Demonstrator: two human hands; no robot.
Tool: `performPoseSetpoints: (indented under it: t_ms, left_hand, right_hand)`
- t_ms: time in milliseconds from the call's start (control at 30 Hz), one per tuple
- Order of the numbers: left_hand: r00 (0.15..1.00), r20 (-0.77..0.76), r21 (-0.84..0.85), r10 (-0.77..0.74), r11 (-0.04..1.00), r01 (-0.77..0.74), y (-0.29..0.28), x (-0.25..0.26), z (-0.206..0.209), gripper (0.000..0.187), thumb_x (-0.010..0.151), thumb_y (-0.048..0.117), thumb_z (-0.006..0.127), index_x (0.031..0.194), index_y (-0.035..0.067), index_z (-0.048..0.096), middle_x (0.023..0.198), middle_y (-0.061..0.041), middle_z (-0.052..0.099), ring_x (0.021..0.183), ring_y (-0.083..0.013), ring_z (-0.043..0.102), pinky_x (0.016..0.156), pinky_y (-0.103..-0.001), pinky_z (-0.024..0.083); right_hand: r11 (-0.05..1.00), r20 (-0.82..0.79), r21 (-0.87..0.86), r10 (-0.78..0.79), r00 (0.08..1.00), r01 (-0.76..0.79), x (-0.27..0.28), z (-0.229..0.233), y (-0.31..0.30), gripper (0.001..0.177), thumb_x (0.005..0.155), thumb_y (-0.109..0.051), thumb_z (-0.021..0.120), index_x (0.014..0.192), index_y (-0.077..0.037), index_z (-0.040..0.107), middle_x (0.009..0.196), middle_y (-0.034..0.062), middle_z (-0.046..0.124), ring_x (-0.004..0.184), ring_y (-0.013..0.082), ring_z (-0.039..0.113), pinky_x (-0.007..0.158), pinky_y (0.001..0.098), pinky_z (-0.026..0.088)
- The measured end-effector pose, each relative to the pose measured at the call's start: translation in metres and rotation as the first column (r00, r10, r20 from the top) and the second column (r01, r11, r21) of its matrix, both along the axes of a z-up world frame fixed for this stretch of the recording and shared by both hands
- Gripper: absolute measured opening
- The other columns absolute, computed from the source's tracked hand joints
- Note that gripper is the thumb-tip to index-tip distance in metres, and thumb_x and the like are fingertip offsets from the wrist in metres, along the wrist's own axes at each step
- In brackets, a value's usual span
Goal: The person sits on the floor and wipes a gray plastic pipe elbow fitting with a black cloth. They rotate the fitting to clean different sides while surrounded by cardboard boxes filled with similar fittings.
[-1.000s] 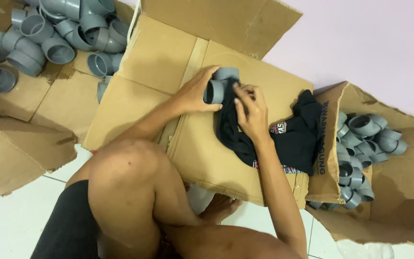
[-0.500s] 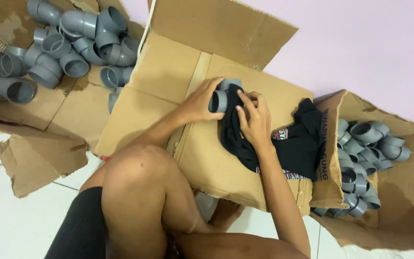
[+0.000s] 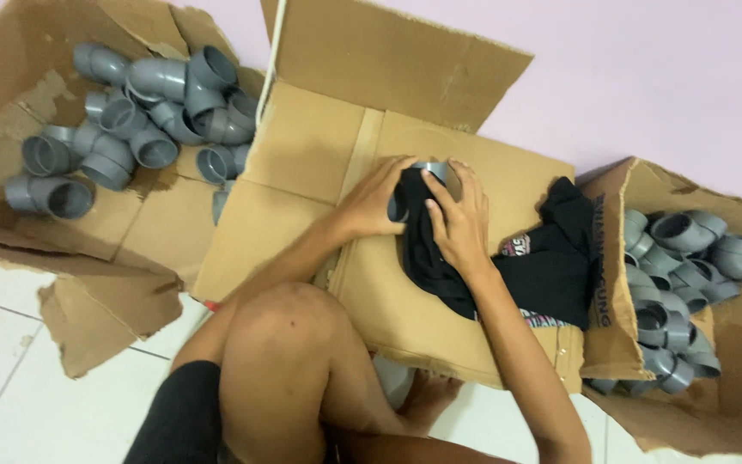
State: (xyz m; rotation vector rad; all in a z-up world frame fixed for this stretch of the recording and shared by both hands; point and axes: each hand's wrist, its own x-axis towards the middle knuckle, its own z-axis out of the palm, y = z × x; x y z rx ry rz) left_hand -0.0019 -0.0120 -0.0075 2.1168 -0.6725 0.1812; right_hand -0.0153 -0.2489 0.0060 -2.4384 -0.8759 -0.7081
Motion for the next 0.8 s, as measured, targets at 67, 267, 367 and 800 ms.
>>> performPoseSetpoints:
  t_ms: [67,267,367,800]
  left_hand:
    - [0.999,-0.033,-0.006,0.002,1.000,-0.002,0.003,-0.003,0.009,0.125,0.070,0.030,0.097,0.174,0.012,0.029,0.164,-0.028,0.047,0.152,-0.0504,0.050,0.123,-0.061,0.046]
    - [0.997,-0.068,-0.024,-0.027,0.999,0.025,0.004,-0.001,0.017,0.126,0.070,0.034,0.099,0.171,0.007,0.027,0.163,-0.031,0.045,0.151,-0.0529,0.049,0.122,-0.064,0.046]
    - [0.998,-0.058,-0.003,-0.027,1.000,0.026,0.004,0.001,0.001,0.125,0.071,0.031,0.097,0.171,0.007,0.027,0.165,-0.028,0.042,0.152,-0.0509,0.049,0.123,-0.063,0.046]
    - [0.997,0.059,-0.167,-0.046,0.984,0.055,0.002,-0.007,0.021,0.088,0.090,0.016,0.087,0.169,0.011,0.046,0.159,-0.023,0.055,0.152,-0.0457,0.052,0.129,-0.061,0.041]
  right_hand:
    - [1.000,-0.015,-0.003,0.002,1.000,-0.002,0.014,-0.002,0.002,0.048,0.112,-0.024,0.064,0.160,-0.030,0.065,0.157,0.0167,0.053,0.151,0.0433,0.049,0.108,0.0541,0.046]
    - [0.989,-0.319,0.100,0.138,0.937,-0.112,0.076,0.019,0.003,0.026,0.108,-0.037,0.079,0.122,-0.016,0.076,0.117,0.0076,0.065,0.117,0.0337,0.063,0.100,0.0491,0.047]
    - [0.857,-0.543,0.513,0.369,0.754,-0.050,0.094,-0.020,-0.003,0.019,0.111,-0.032,0.077,0.118,-0.014,0.080,0.113,0.0055,0.073,0.111,0.0271,0.068,0.101,0.0448,0.051]
    - [0.706,-0.558,0.701,0.459,0.691,0.098,0.066,0.005,-0.013,0.032,0.114,-0.020,0.073,0.082,-0.015,0.070,0.073,-0.0069,0.057,0.071,0.0063,0.052,0.067,0.0221,0.040]
